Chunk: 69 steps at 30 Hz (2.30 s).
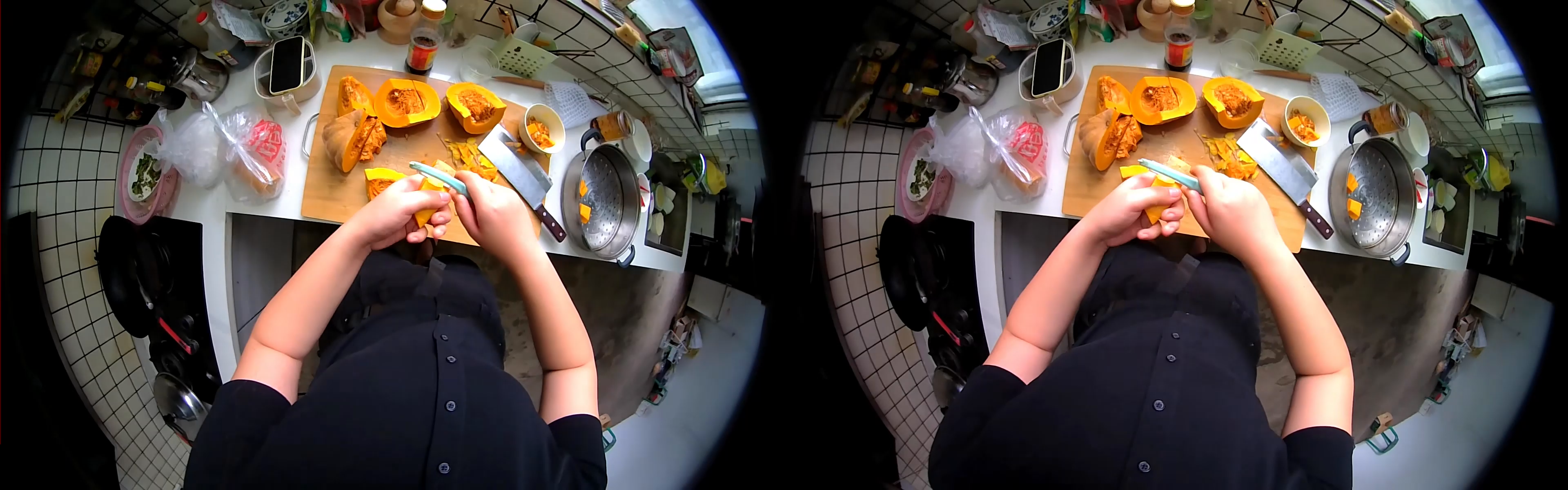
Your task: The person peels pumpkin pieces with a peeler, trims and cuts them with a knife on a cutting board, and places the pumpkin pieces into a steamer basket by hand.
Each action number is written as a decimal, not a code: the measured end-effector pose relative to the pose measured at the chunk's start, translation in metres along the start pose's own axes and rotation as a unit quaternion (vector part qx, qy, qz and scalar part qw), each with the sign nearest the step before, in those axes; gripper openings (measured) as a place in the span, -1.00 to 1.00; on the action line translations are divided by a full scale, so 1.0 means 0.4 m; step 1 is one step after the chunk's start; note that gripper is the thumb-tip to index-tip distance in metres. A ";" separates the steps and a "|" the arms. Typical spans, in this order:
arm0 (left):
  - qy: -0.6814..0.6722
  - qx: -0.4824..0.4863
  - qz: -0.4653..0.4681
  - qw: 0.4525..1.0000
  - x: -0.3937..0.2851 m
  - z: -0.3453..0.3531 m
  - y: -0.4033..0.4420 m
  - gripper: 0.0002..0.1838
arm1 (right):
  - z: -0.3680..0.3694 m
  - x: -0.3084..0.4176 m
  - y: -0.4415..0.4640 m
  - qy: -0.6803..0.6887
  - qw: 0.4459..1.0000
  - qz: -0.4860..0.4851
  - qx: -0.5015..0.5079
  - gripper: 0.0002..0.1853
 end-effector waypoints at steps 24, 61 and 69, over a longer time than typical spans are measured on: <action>0.070 -0.074 -0.005 0.995 0.025 -0.012 -0.008 -0.84 | 0.019 0.016 -0.057 -0.092 0.988 0.124 -0.019 -0.76; 0.236 -0.072 0.016 0.969 0.043 0.076 -0.057 -0.73 | 0.045 -0.199 -0.202 -0.124 0.960 0.239 0.076 -0.76; 0.380 -0.193 0.112 0.898 0.010 -0.009 -0.043 -0.73 | -0.007 -0.085 -0.140 0.099 0.970 0.223 0.014 -0.79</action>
Point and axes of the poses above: each hand's wrist, its own y-axis towards the middle knuckle, its own z-axis out of the palm, x = y × z, the point moved 10 cm from there along y, towards the middle knuckle, and after that the axes turned 11 degrees about -z, right-handed, at the moved point
